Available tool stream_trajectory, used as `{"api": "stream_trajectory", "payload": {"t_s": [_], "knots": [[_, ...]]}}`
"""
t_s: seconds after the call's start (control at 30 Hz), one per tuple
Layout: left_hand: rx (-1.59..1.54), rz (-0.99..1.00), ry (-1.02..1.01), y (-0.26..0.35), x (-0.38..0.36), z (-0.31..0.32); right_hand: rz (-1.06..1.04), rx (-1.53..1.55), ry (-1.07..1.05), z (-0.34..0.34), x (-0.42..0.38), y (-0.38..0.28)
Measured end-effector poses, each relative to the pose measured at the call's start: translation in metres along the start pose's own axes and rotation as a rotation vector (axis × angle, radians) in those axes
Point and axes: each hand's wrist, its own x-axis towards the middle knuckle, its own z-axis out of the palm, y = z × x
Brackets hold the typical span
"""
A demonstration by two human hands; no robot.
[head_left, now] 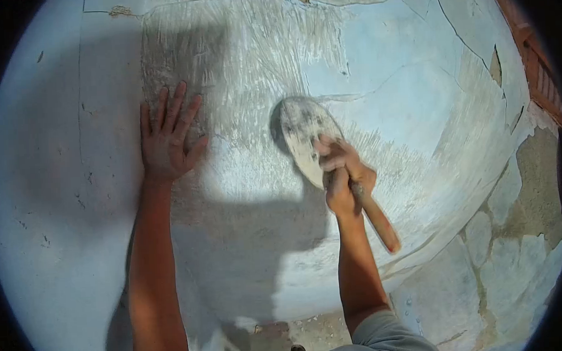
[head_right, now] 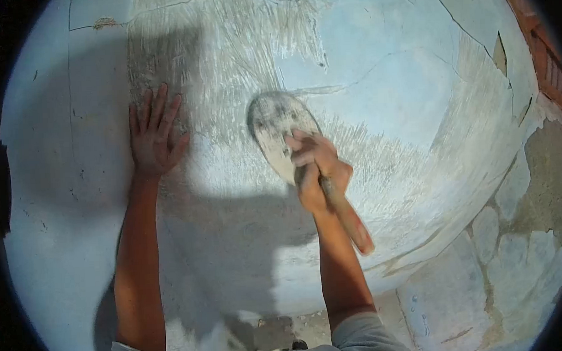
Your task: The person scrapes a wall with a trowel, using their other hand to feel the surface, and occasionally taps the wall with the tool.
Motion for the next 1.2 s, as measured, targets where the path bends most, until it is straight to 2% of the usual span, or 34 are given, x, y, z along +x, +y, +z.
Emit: {"api": "stream_trajectory", "payload": {"t_s": [0.03, 0.1, 0.17, 0.27, 0.37, 0.4, 0.47, 0.5, 0.57, 0.63, 0.67, 0.77, 0.8, 0.9, 1.0, 1.1, 1.2], "knots": [[0.003, 0.002, 0.017, -0.002, 0.003, 0.0, -0.057, -0.016, -0.004, -0.003, -0.006, -0.001], [-0.007, 0.01, 0.02, 0.001, 0.001, -0.001, -0.04, 0.017, 0.006, -0.002, -0.005, 0.002], [-0.004, 0.008, 0.006, -0.001, 0.001, -0.001, 0.088, 0.128, 0.078, 0.019, 0.035, -0.004], [0.004, 0.001, -0.013, 0.001, -0.002, 0.001, -0.112, 0.038, 0.022, 0.035, 0.099, -0.01], [0.011, 0.0, -0.009, -0.001, 0.001, 0.001, -0.008, 0.031, 0.037, 0.027, 0.074, -0.016], [0.009, -0.002, -0.007, -0.001, 0.0, 0.001, -0.032, -0.033, -0.004, 0.017, 0.046, -0.004], [0.013, -0.002, -0.006, 0.0, -0.002, 0.001, 0.086, 0.127, 0.051, 0.008, -0.011, 0.014], [0.017, -0.003, -0.005, 0.0, 0.0, 0.0, -0.017, -0.052, -0.041, -0.002, -0.011, -0.001], [0.007, -0.013, -0.007, 0.0, 0.0, -0.001, -0.028, -0.034, 0.006, 0.006, -0.001, -0.001], [0.0, -0.012, -0.012, 0.003, 0.002, -0.003, 0.057, 0.089, 0.044, 0.022, 0.041, -0.007], [0.002, -0.012, -0.014, 0.003, 0.002, -0.004, 0.062, 0.045, 0.018, 0.025, 0.062, -0.012], [0.006, -0.006, -0.007, 0.003, 0.001, -0.002, -0.041, 0.084, -0.008, 0.031, 0.09, -0.013], [0.006, -0.003, -0.003, 0.002, 0.001, -0.002, 0.036, 0.0, -0.014, 0.026, 0.08, -0.019], [-0.016, 0.01, 0.019, 0.003, 0.001, -0.002, -0.021, -0.004, -0.031, 0.005, 0.02, -0.012], [0.008, -0.02, -0.024, 0.004, -0.001, -0.003, -0.032, -0.092, -0.009, 0.001, 0.0, -0.009], [-0.001, -0.01, -0.016, 0.003, -0.001, -0.003, 0.061, 0.012, 0.007, 0.025, 0.058, -0.014], [-0.013, -0.006, -0.016, 0.003, 0.0, -0.004, -0.045, 0.035, -0.025, 0.036, 0.098, -0.02]]}}
